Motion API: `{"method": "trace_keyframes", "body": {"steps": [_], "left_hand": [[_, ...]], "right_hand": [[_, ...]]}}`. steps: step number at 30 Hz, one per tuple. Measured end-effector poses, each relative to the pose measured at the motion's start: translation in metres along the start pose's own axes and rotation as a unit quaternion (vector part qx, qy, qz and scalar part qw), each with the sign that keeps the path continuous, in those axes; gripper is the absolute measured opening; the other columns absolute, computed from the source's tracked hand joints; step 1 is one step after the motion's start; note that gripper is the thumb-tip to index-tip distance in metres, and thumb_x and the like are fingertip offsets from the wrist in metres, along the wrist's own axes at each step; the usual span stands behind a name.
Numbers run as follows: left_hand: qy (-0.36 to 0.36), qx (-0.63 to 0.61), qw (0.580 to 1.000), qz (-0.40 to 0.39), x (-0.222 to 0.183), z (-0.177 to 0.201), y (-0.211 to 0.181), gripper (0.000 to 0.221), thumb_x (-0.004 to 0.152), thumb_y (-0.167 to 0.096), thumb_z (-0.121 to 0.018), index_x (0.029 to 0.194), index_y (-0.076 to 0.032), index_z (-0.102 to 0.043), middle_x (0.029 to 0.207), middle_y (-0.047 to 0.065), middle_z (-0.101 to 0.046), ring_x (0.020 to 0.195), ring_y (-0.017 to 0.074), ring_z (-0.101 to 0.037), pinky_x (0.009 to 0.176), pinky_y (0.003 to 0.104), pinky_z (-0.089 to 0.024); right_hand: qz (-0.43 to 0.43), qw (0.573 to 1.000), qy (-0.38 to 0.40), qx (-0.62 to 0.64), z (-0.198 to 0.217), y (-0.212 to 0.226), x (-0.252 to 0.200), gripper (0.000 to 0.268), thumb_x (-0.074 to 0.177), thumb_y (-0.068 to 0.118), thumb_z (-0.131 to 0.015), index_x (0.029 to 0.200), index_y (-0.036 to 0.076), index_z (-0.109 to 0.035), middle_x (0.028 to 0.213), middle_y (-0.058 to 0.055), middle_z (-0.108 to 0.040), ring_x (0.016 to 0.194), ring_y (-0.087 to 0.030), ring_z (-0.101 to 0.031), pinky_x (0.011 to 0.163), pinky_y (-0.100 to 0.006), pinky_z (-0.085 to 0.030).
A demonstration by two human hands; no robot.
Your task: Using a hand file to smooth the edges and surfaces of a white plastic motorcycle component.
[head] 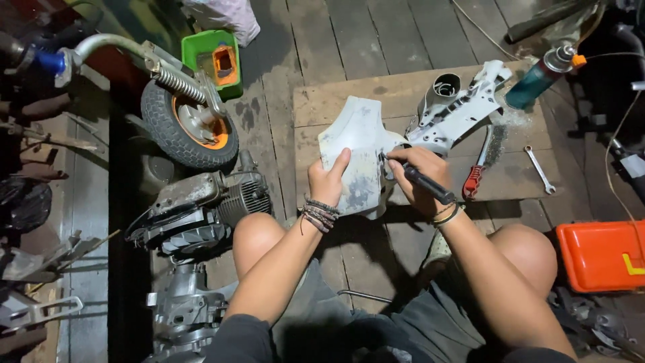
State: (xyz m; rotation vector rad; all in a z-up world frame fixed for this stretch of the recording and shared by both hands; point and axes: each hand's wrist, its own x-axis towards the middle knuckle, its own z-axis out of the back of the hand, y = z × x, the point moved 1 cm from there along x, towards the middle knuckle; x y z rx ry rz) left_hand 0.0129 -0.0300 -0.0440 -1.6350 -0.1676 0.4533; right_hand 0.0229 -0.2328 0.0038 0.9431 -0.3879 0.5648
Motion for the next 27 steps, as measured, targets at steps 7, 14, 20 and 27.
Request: {"method": "trace_keyframes", "body": {"steps": [7, 14, 20, 27], "left_hand": [[-0.007, 0.002, 1.000, 0.000, 0.004, 0.000, 0.003, 0.037, 0.083, -0.040, -0.086, 0.091, -0.005, -0.078, 0.089, 0.006, -0.076, 0.094, 0.0153, -0.067, 0.090, 0.041, -0.052], [-0.001, 0.012, 1.000, 0.010, 0.005, 0.000, 0.019, 0.037, 0.083, -0.039, -0.086, 0.091, -0.004, -0.078, 0.088, 0.008, -0.077, 0.094, 0.0156, -0.068, 0.089, 0.040, -0.053], [-0.001, 0.013, 1.000, 0.009, 0.004, -0.001, 0.017, 0.037, 0.085, -0.040, -0.085, 0.093, -0.004, -0.079, 0.089, 0.007, -0.077, 0.095, 0.0143, -0.067, 0.087, 0.038, -0.053], [-0.004, -0.011, 1.000, 0.003, 0.003, 0.001, 0.017, 0.038, 0.085, -0.042, -0.085, 0.095, -0.006, -0.078, 0.091, 0.007, -0.077, 0.098, 0.0164, -0.068, 0.091, 0.042, -0.053]], "right_hand": [[0.002, 1.000, 0.019, -0.005, -0.001, 0.000, 0.002, 0.014, 0.102, 0.012, -0.067, 0.105, 0.007, -0.080, 0.080, -0.012, -0.074, 0.076, -0.035, -0.071, 0.073, -0.040, -0.057], [0.017, 1.000, 0.011, -0.019, -0.001, -0.007, -0.002, 0.012, 0.102, 0.011, -0.067, 0.104, 0.010, -0.079, 0.080, -0.009, -0.074, 0.077, -0.032, -0.071, 0.075, -0.037, -0.056], [0.009, 1.000, 0.017, -0.014, 0.002, 0.004, 0.000, 0.013, 0.102, 0.008, -0.067, 0.105, 0.009, -0.079, 0.082, -0.011, -0.075, 0.077, -0.034, -0.071, 0.075, -0.039, -0.056], [0.007, 0.999, 0.035, -0.024, 0.001, -0.003, -0.001, 0.010, 0.102, 0.009, -0.069, 0.107, 0.007, -0.078, 0.085, -0.015, -0.074, 0.081, -0.036, -0.071, 0.077, -0.043, -0.056]]}}
